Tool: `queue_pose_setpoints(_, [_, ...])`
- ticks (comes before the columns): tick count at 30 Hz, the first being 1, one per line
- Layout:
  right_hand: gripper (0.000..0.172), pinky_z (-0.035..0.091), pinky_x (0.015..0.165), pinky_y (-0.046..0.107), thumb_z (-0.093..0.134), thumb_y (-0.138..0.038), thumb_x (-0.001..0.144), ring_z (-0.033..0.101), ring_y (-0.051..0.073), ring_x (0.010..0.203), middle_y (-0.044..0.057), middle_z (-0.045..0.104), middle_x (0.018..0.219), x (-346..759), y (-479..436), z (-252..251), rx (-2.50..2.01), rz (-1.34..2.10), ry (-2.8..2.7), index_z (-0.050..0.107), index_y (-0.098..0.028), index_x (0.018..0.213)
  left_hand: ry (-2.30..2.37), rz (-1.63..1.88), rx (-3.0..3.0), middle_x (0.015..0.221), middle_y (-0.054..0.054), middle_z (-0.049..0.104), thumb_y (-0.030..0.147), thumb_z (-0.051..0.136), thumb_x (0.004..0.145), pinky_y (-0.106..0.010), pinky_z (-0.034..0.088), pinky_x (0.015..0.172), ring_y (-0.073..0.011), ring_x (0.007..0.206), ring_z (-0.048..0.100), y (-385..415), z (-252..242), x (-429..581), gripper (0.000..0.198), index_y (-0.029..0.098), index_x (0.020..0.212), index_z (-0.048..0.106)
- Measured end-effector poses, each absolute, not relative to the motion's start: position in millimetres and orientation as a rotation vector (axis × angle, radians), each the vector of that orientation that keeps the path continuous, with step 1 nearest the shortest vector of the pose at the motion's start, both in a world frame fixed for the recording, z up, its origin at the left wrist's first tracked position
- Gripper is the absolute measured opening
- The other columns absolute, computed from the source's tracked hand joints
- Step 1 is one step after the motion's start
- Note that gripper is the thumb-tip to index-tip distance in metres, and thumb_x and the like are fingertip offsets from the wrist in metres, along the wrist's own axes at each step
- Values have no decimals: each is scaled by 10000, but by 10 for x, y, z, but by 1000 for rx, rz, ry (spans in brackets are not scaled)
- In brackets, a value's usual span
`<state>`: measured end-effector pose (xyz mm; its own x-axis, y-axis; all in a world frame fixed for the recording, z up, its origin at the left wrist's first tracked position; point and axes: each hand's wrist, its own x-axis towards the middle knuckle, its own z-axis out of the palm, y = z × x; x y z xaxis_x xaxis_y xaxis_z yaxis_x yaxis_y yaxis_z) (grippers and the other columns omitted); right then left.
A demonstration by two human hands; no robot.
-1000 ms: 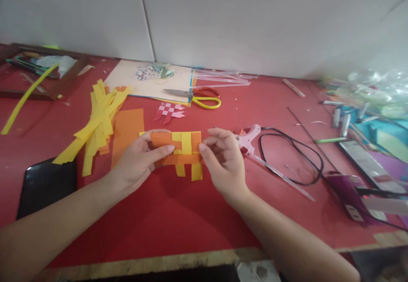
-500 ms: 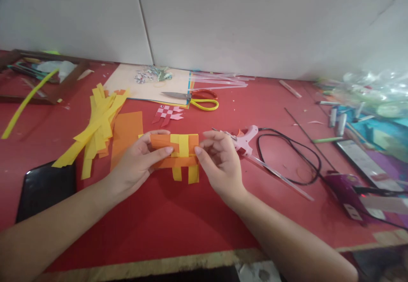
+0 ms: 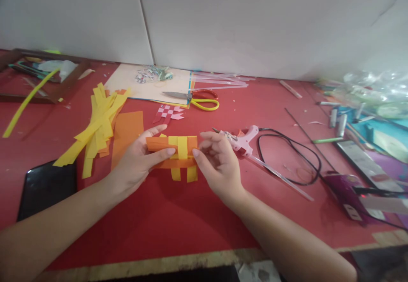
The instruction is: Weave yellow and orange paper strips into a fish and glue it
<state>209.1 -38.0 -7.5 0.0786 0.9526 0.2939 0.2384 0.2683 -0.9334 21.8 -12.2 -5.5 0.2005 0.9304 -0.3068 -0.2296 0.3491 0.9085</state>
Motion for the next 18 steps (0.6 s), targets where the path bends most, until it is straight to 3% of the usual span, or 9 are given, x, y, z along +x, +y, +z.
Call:
queue_pose_setpoints(7, [229, 572, 660, 231, 686, -215, 831, 625, 110, 743, -10, 596, 859, 2119, -402, -98, -1258, 708, -1509, 632, -256, 1049, 1077, 949, 909, 995, -22, 701, 327, 861, 664, -354, 527, 882, -195, 952, 670, -125, -41, 219, 784, 268, 1355, 495])
queue_pose_setpoints(14, [231, 583, 631, 232, 716, -244, 806, 636, 111, 690, -11, 617, 812, 2119, -380, -91, -1315, 764, -1447, 646, -241, 1026, 1085, 981, 938, 954, -6, 665, 352, 860, 670, -361, 510, 900, -185, 936, 640, -129, -75, 218, 789, 276, 1362, 491])
queue_pose_setpoints(18, [255, 600, 645, 231, 757, -279, 781, 681, 122, 702, -9, 659, 787, 2124, -358, -114, -1312, 896, -1318, 646, -233, 1006, 1068, 1056, 769, 935, -29, 672, 475, 812, 711, -390, 528, 854, -242, 936, 663, -120, -29, 232, 789, 285, 1394, 465])
